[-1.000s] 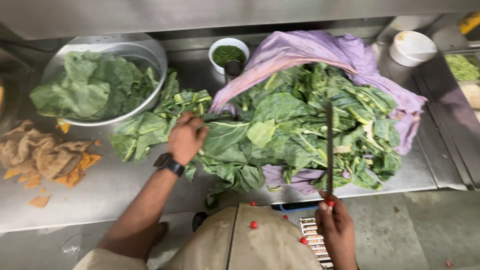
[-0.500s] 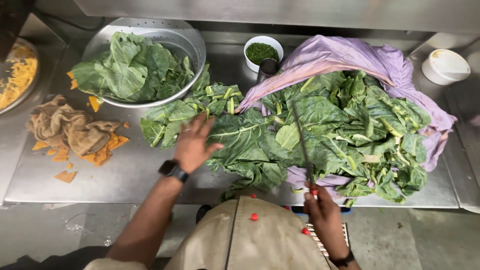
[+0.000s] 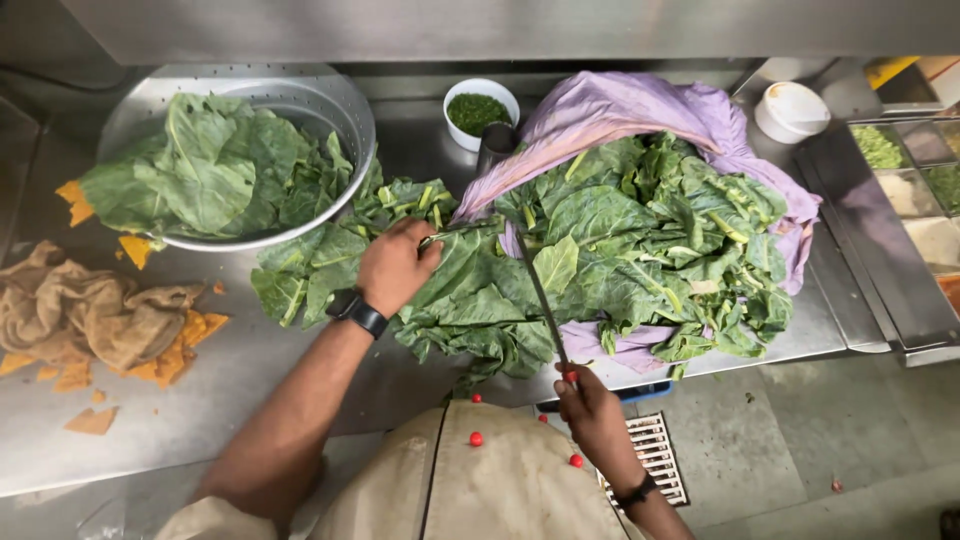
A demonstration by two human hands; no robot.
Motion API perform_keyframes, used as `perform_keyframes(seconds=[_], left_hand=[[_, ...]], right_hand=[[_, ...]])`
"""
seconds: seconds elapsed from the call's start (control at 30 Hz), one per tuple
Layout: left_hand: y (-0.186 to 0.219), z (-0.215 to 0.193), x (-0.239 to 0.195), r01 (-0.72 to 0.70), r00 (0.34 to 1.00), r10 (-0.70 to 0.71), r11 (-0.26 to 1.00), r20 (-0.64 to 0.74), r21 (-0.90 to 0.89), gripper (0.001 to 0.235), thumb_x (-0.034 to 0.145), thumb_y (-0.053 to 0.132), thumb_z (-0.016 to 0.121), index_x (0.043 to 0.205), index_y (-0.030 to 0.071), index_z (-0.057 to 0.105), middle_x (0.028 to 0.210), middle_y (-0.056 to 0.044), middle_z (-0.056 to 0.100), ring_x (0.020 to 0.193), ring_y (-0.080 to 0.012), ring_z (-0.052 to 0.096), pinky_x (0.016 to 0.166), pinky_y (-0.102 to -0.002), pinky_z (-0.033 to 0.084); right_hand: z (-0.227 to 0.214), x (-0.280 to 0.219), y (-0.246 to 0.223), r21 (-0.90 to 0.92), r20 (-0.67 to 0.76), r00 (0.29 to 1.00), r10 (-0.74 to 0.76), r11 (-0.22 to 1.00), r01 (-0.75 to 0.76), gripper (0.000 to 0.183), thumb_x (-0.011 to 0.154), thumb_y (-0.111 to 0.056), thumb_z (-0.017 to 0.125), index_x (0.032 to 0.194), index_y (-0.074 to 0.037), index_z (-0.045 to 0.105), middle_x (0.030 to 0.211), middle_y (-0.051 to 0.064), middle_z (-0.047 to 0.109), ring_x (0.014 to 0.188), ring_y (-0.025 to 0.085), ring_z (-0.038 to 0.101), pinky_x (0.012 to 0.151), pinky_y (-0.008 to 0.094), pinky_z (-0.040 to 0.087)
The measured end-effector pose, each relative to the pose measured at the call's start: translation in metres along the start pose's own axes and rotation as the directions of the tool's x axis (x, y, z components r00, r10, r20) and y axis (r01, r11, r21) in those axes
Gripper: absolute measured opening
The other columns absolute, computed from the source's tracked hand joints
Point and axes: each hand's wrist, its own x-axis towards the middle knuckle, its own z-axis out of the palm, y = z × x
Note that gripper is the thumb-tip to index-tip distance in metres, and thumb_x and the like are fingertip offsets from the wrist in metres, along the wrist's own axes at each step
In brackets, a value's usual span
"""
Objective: The person uses shears to trim the stems off large green leafy vegetables and places the trimmed leaves into a metal colander. The person repeatedly picks up leaves, cuts the stems, and deposits the leaves into the colander while the stems accumulate on the counter.
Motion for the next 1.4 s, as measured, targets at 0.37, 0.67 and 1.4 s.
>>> perform_keyframes(seconds=[0.37, 0.67, 1.4], left_hand=[[0.041, -0.033, 0.019, 0.262, 0.960, -0.217, 0.917, 0.177, -0.301, 0.020, 0.092, 0.023, 0.071, 0.095, 0.004, 0.074, 0.075, -0.015, 0.071, 0.065, -0.0264, 0.064, 0.064, -0.036, 0.051], [-0.042, -0.123, 0.016, 0.096, 0.956, -0.068, 0.992, -0.285, 0.086, 0.012, 0.100, 0.011, 0.075, 0.107, 0.004, 0.069, 0.086, -0.012, 0.065, 0.080, -0.0269, 0.064, 0.078, -0.038, 0.053], [-0.028, 0.025, -0.014, 0.284, 0.948, -0.256, 0.949, 0.191, -0.137, 0.014, 0.096, 0.020, 0.071, 0.105, 0.009, 0.068, 0.094, -0.010, 0.073, 0.076, -0.0302, 0.070, 0.069, -0.045, 0.056]], right_hand=[[-0.005, 0.000, -0.040, -0.536, -0.136, 0.800, -0.585, 0.722, 0.437, 0.025, 0.105, -0.019, 0.042, 0.097, -0.003, 0.060, 0.075, 0.019, 0.064, 0.065, 0.038, 0.060, 0.058, 0.046, 0.047], [0.017, -0.028, 0.085, -0.128, 0.011, 0.997, 0.074, 0.989, -0.072, 0.025, 0.096, -0.027, 0.062, 0.104, -0.004, 0.066, 0.060, 0.012, 0.066, 0.050, 0.024, 0.062, 0.050, 0.037, 0.050], [-0.029, -0.030, 0.050, 0.259, -0.051, 0.969, 0.244, 0.940, -0.223, 0.031, 0.097, -0.022, 0.060, 0.123, -0.005, 0.064, 0.062, 0.001, 0.055, 0.051, 0.008, 0.046, 0.045, 0.026, 0.039]])
